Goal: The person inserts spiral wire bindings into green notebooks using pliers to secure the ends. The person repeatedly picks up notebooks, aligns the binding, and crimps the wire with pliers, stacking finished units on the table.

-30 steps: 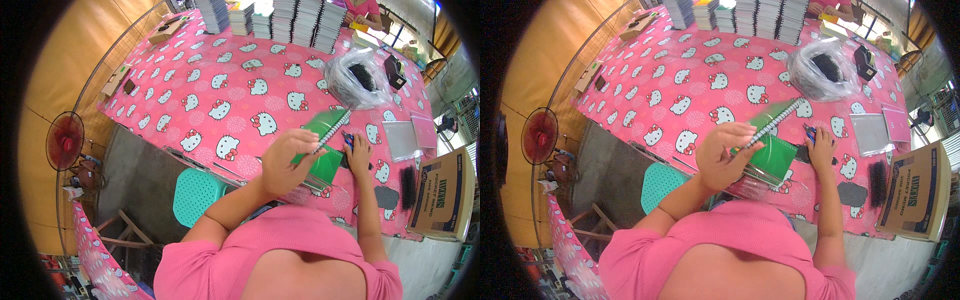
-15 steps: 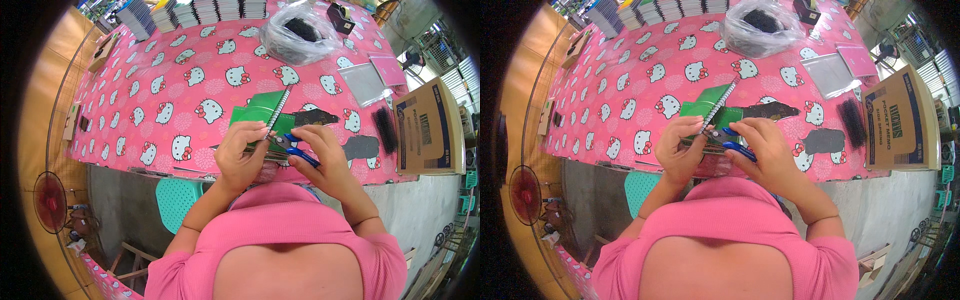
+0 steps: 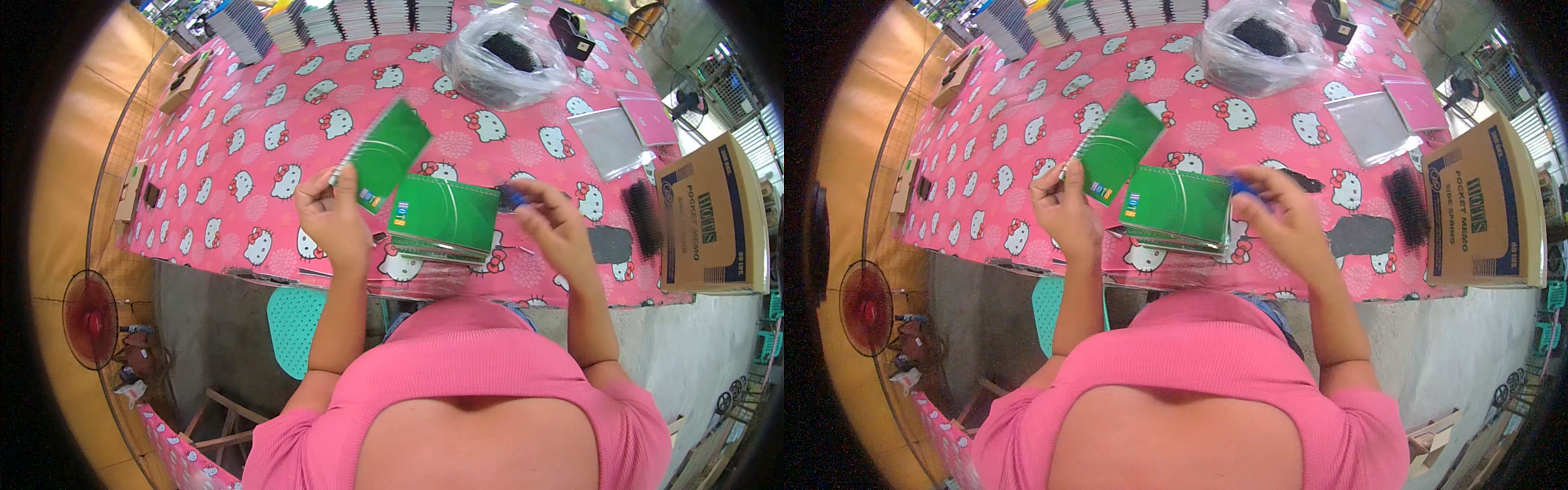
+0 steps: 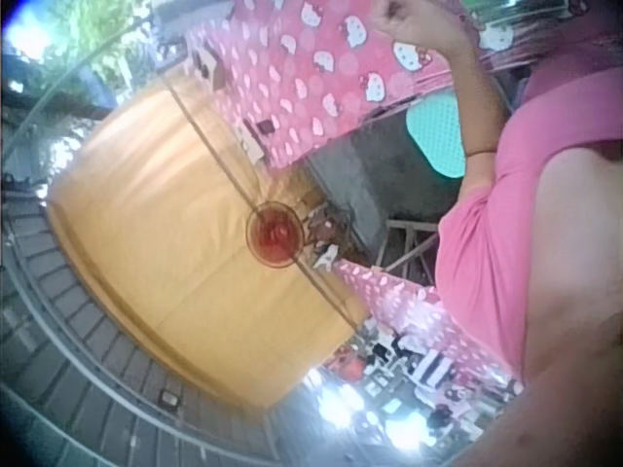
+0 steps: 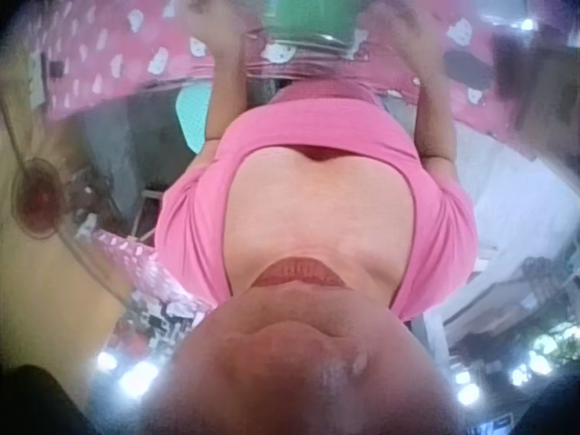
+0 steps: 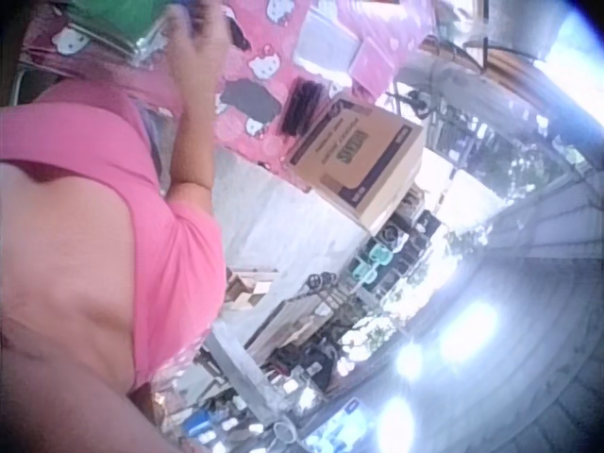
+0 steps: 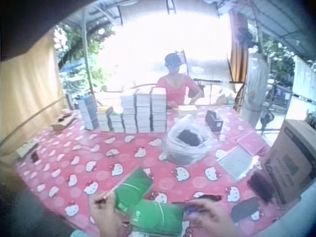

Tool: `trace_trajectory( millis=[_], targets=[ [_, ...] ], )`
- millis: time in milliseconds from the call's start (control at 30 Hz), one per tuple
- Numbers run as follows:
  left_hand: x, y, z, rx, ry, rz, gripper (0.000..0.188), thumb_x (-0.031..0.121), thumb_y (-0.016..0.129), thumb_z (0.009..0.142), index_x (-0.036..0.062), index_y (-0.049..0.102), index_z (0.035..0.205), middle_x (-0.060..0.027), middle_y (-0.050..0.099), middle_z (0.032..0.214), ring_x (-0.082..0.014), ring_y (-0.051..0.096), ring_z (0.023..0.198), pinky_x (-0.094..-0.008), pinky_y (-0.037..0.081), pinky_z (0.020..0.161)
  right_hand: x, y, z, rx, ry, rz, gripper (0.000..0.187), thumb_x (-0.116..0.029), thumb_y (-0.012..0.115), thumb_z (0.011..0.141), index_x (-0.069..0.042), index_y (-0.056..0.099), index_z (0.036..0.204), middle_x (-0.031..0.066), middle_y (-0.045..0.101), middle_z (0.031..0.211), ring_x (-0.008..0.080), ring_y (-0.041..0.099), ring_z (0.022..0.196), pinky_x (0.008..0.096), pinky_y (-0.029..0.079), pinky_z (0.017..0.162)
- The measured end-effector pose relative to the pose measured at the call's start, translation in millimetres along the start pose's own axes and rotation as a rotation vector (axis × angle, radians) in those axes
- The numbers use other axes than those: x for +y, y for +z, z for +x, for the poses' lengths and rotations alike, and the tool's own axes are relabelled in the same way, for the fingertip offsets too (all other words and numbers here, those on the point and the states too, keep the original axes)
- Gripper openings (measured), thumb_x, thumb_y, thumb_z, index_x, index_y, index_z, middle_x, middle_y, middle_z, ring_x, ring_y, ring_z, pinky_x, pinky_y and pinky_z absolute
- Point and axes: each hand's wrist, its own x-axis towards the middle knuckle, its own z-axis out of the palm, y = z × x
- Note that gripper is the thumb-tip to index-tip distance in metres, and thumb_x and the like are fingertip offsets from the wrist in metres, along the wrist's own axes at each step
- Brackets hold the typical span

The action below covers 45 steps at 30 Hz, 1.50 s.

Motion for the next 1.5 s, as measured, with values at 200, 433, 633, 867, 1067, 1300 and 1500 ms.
trace_trajectory(
  millis=[200,433,633,867,1067,1300,1500],
  targets=[
    [-61,-75,12,-0.044,-0.129,0.538,0.025,0.007,0.065,0.089,0.0,0.054,0.11,-0.013,0.06,0.11,-0.0173,0.057,0.1,-0.0327,0.046,0.087,111,-43,0,0.342,-0.065,-0.76,0.04,-0.024,0.068,0.085,-0.001,0.059,0.116,0.0161,0.061,0.105,0.0317,0.056,0.101,0.0396,0.043,0.089],
    [110,32,-21,-1.007,-0.172,-0.928,0.049,0.041,0.061,0.09,0.0011,0.053,0.118,-0.0204,0.055,0.122,-0.0308,0.052,0.11,-0.0439,0.039,0.099,159,-40,-22,0.377,-0.179,-0.958,0.044,-0.026,0.071,0.081,-0.001,0.058,0.116,0.018,0.057,0.114,0.035,0.052,0.107,0.0447,0.039,0.093],
    [168,85,-51,-1.387,-0.209,-1.374,0.042,0.035,0.061,0.089,0.0011,0.055,0.114,-0.018,0.056,0.117,-0.0276,0.052,0.106,-0.0408,0.04,0.095,159,-42,-25,0.357,-0.193,-0.92,0.045,-0.026,0.072,0.081,-0.002,0.058,0.117,0.0172,0.057,0.115,0.0348,0.052,0.109,0.0444,0.038,0.094],
    [170,94,-52,-1.422,-0.215,-1.425,0.034,0.027,0.062,0.088,0.001,0.058,0.11,-0.0152,0.057,0.111,-0.024,0.053,0.101,-0.0371,0.041,0.089,160,-41,-23,0.377,-0.178,-0.937,0.044,-0.027,0.071,0.08,-0.002,0.059,0.115,0.0172,0.058,0.112,0.0347,0.053,0.106,0.0441,0.039,0.094],
    [170,93,-50,-1.437,-0.203,-1.402,0.028,0.02,0.063,0.087,0.001,0.06,0.107,-0.0129,0.059,0.106,-0.0209,0.053,0.096,-0.034,0.042,0.084,158,-38,-23,0.375,-0.175,-0.94,0.046,-0.027,0.071,0.08,-0.002,0.058,0.116,0.0173,0.057,0.114,0.0348,0.052,0.106,0.0442,0.039,0.094],
    [168,96,-44,-1.446,-0.174,-1.307,0.02,0.013,0.063,0.086,0.001,0.062,0.103,-0.0101,0.06,0.1,-0.0173,0.054,0.091,-0.0304,0.043,0.079,157,-39,-25,0.33,-0.168,-0.986,0.044,-0.024,0.07,0.083,-0.001,0.057,0.118,0.0174,0.056,0.12,0.0342,0.051,0.111,0.0423,0.039,0.096],
    [118,98,-4,-1.243,0.054,-0.591,0.015,0.006,0.064,0.085,0.001,0.065,0.099,-0.0077,0.061,0.096,-0.0141,0.054,0.087,-0.0273,0.044,0.074,189,-118,-28,0.632,-0.05,-0.761,0.038,-0.027,0.067,0.086,-0.003,0.064,0.115,0.0189,0.055,0.128,0.0324,0.053,0.116,0.0401,0.038,0.1]
  ],
)
